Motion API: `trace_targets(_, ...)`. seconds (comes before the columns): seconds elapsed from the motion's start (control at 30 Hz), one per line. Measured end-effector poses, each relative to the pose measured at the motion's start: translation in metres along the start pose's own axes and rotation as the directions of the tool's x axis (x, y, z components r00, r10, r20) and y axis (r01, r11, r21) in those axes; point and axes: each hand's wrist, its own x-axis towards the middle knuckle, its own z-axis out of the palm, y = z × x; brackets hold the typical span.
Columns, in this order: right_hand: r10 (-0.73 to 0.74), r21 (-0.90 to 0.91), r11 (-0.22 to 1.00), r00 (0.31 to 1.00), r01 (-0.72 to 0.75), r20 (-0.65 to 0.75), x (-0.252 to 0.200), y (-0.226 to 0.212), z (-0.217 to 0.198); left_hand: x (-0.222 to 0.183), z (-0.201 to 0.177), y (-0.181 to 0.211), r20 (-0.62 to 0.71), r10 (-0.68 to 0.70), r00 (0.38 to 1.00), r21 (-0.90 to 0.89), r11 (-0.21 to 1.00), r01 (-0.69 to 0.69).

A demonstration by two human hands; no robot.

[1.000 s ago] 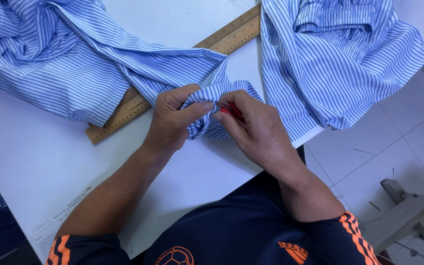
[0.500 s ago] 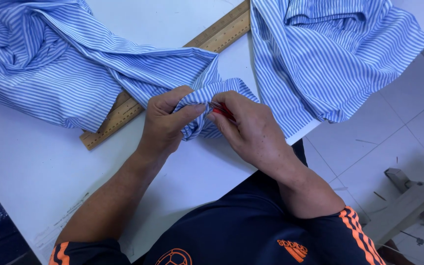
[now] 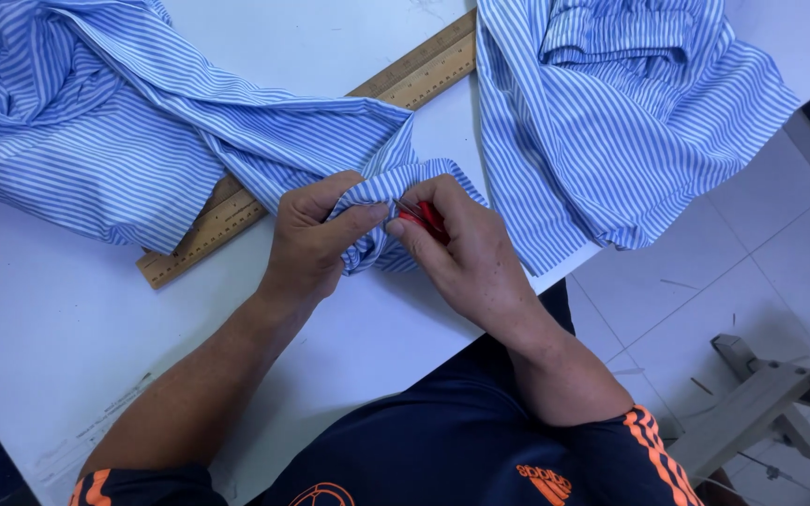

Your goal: Trim excess threads from a striped garment using small scissors.

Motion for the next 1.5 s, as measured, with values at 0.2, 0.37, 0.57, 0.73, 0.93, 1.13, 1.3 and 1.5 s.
trace_targets(0.2,0.071,0.126,0.989,0.997,-0.073,0.019,0.001,0.010,0.002,-0.004,0.006,0.002,-0.019,0.045,0.999,0.121,0.992,-0.042)
trace_targets(0.37,0.070,0.301,0.948,0.992,-0.100,0.108,0.004,0.022,-0.001,0.002,0.010,0.011,0.000,0.076,0.997,0.197,0.978,-0.075)
trace_targets(0.57,0.106,0.576,0.795,0.978,-0.192,0.180,0.002,0.016,-0.004,-0.003,0.021,0.029,0.041,0.101,0.994,0.271,0.956,-0.108)
trace_targets(0.73,0.013,0.613,0.778,0.979,-0.138,0.204,0.004,0.036,-0.007,0.001,0.010,0.018,0.100,0.080,0.992,0.322,0.941,-0.109)
trace_targets(0.93,-0.012,0.485,0.873,0.990,-0.058,0.140,0.001,0.031,-0.009,-0.002,0.011,0.015,0.060,0.085,0.995,0.391,0.915,-0.102)
trace_targets(1.13,-0.364,-0.096,0.929,0.929,0.357,-0.069,0.003,0.014,-0.009,-0.004,0.006,0.014,0.076,0.078,0.994,0.477,0.872,-0.105)
trace_targets(1.3,-0.526,-0.234,0.818,0.848,0.525,0.065,0.018,0.017,-0.002,-0.004,0.007,0.020,0.100,0.104,0.990,0.623,0.769,-0.144)
trace_targets(1.5,-0.359,0.012,0.933,0.930,0.359,0.075,0.025,0.023,0.000,-0.003,0.002,0.010,0.037,0.122,0.992,0.654,0.748,-0.116)
